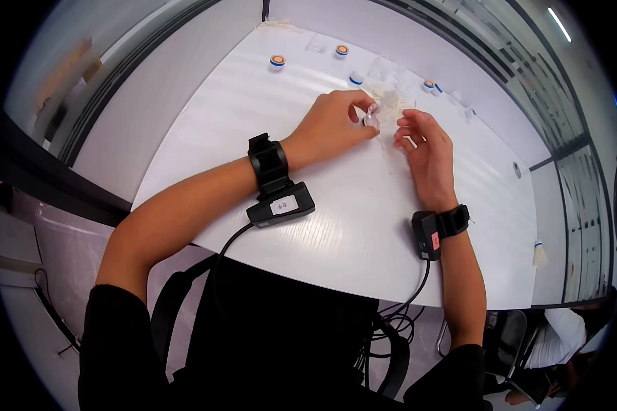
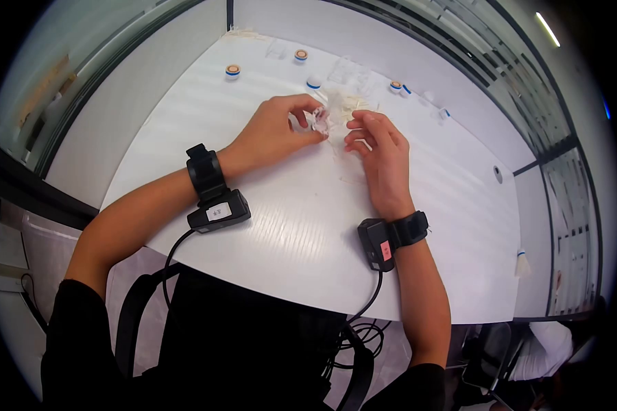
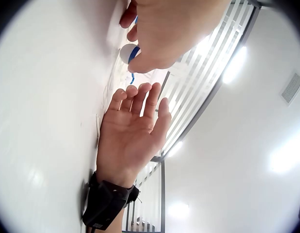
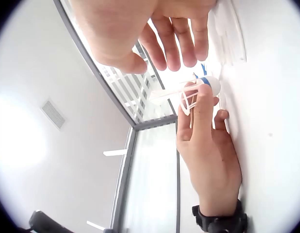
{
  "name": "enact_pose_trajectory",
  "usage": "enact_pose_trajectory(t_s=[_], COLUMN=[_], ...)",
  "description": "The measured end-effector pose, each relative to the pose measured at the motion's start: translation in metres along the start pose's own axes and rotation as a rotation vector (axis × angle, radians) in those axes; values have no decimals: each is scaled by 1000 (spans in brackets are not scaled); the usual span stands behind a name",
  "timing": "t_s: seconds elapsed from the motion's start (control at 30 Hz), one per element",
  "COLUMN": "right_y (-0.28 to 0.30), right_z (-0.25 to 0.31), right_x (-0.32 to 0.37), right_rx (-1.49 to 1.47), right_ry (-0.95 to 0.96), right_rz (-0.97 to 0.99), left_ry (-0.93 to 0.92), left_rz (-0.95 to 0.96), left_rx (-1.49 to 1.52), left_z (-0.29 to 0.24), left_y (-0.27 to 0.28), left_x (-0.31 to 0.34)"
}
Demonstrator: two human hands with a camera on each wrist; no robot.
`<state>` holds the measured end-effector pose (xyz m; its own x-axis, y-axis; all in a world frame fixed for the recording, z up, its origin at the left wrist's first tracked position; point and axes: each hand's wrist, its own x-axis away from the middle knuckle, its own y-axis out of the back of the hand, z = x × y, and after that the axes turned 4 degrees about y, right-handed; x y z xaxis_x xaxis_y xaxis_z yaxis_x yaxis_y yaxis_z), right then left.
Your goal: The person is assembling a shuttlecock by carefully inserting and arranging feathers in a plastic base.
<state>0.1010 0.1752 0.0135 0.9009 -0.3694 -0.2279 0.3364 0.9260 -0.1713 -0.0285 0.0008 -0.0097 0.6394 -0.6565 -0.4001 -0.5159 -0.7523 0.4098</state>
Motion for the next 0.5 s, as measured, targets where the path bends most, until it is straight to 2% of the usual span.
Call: enact_pose_trajectory(t_s=[0.03, 0.13, 0.23, 0.33, 0.5], right_y=[-1, 4, 1, -4, -4], right_z=[1, -7, -6, -5, -1], right_x=[1, -1, 1, 6, 7], right_rx=[14, 362, 816, 1107, 1080], right_ry=[7, 117, 162, 298, 276], right_rz=[-11, -36, -29, 59, 81], left_ry=[29, 63, 65, 65, 117], left_rz=[-36, -82, -91, -91, -50], left_rx=[-4, 9, 14, 15, -22], left_z=[-3, -4, -5, -5, -11], left_y=[1, 0, 1, 0, 4], left_x=[1, -2, -2, 0, 1])
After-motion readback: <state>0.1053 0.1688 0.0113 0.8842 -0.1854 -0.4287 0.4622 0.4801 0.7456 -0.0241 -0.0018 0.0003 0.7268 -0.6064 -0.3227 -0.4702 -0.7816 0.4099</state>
